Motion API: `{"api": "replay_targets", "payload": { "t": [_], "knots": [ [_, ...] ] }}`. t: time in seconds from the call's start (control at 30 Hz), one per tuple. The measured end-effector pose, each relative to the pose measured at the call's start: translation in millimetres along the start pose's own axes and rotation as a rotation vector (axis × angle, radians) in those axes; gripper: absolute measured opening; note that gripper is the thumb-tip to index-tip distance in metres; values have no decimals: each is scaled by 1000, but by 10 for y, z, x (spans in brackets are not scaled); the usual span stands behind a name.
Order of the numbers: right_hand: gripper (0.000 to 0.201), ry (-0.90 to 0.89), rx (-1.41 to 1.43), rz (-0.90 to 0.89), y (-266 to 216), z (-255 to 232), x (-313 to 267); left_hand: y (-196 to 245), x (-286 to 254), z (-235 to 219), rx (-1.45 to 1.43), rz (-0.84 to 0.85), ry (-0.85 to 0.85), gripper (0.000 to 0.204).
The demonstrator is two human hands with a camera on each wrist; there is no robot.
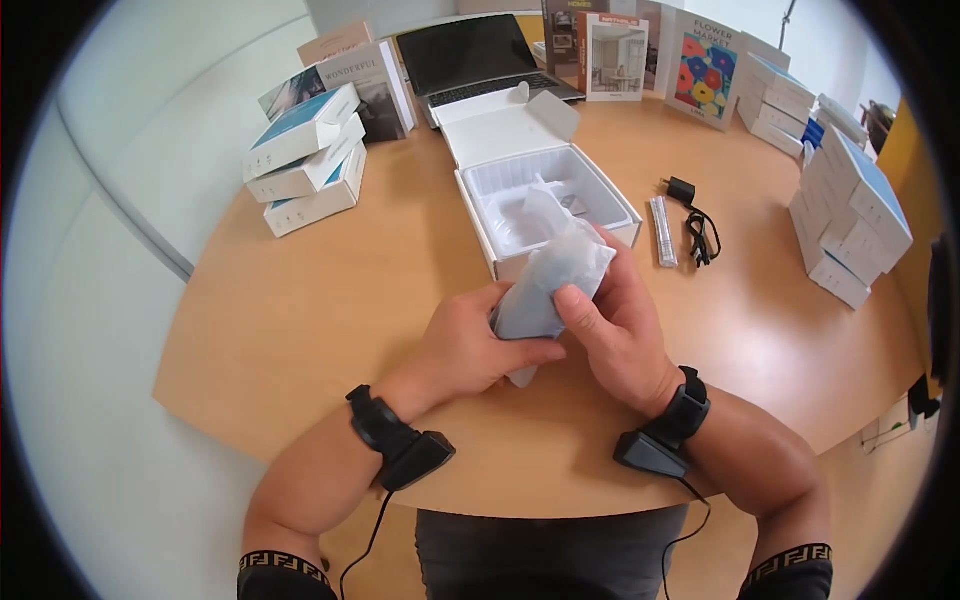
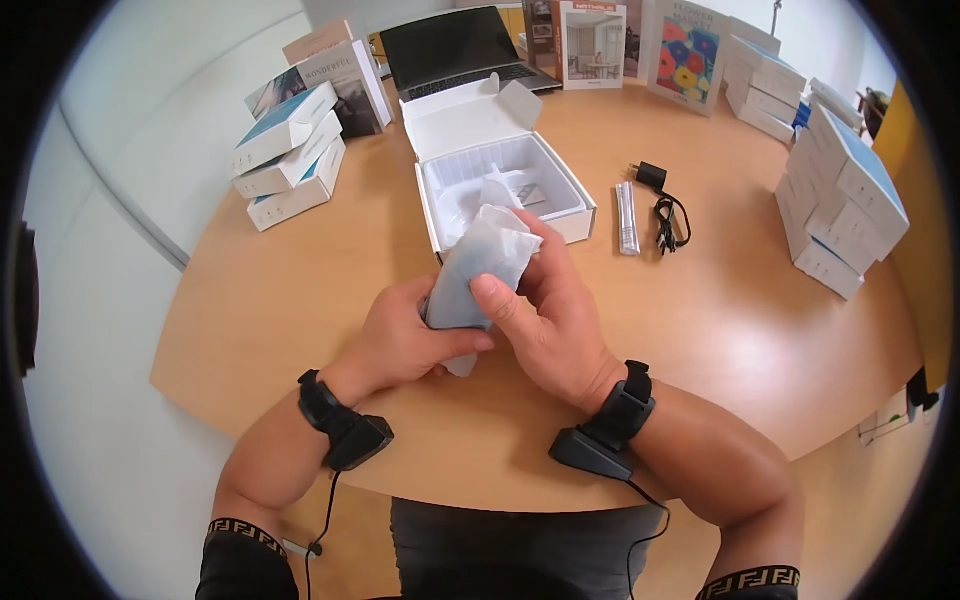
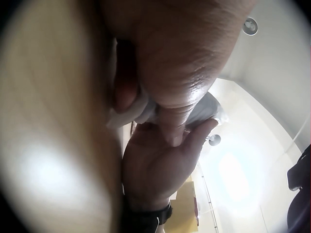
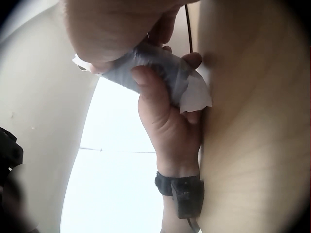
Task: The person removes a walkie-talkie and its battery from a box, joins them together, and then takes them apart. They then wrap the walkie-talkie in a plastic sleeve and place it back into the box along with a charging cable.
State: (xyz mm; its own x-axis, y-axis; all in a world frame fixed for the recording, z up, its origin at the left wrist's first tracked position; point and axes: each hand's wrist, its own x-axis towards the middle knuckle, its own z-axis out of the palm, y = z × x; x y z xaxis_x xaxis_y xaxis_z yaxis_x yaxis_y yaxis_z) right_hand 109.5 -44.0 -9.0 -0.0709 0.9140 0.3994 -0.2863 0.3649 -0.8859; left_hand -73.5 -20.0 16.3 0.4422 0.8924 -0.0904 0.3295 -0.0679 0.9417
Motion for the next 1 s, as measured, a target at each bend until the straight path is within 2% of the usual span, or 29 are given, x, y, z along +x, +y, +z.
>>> {"api": "replay_targets", "payload": {
  "t": [0.03,0.1,0.13,0.2,0.33,0.4,0.43,0.47,0.5,0.53,0.6,0.63,0.73,0.93,1.0],
  "knots": [
    [48,5,8,-4,7,-7,10,-13,11,-1,10,-2,-2,53],
    [48,79,-42,-163,25,-28,43,-62,38,-7,-35,-15,15,50],
    [48,85,-36,-164,44,-76,47,-62,35,1,-27,-18,11,50],
    [48,54,-209,-170,79,-205,50,-66,27,22,22,19,57,56],
    [47,31,-129,-161,82,-243,78,-71,1,55,105,123,98,54],
    [27,17,-211,-274,128,-284,85,-87,-6,61,189,191,180,53],
    [27,14,-207,-275,122,-319,84,-135,13,60,191,189,184,53],
    [21,-26,-223,-304,103,-358,79,-220,50,54,257,332,259,52],
    [25,-66,-240,-333,83,-371,81,-267,70,47,322,475,333,52],
    [25,-69,-238,-333,64,-345,78,-245,58,42,322,474,336,52],
    [37,1,-100,-186,29,-291,46,-183,23,43,326,378,353,51],
    [37,-3,-99,-185,26,-303,47,-197,28,39,326,377,356,51],
    [35,-32,-150,-149,23,-334,51,-240,44,20,414,437,418,48],
    [33,39,-184,-105,-54,-266,56,-225,45,-9,517,496,465,46],
    [24,3,-195,-80,-88,-274,56,-219,45,-5,514,501,461,46]
  ]
}}
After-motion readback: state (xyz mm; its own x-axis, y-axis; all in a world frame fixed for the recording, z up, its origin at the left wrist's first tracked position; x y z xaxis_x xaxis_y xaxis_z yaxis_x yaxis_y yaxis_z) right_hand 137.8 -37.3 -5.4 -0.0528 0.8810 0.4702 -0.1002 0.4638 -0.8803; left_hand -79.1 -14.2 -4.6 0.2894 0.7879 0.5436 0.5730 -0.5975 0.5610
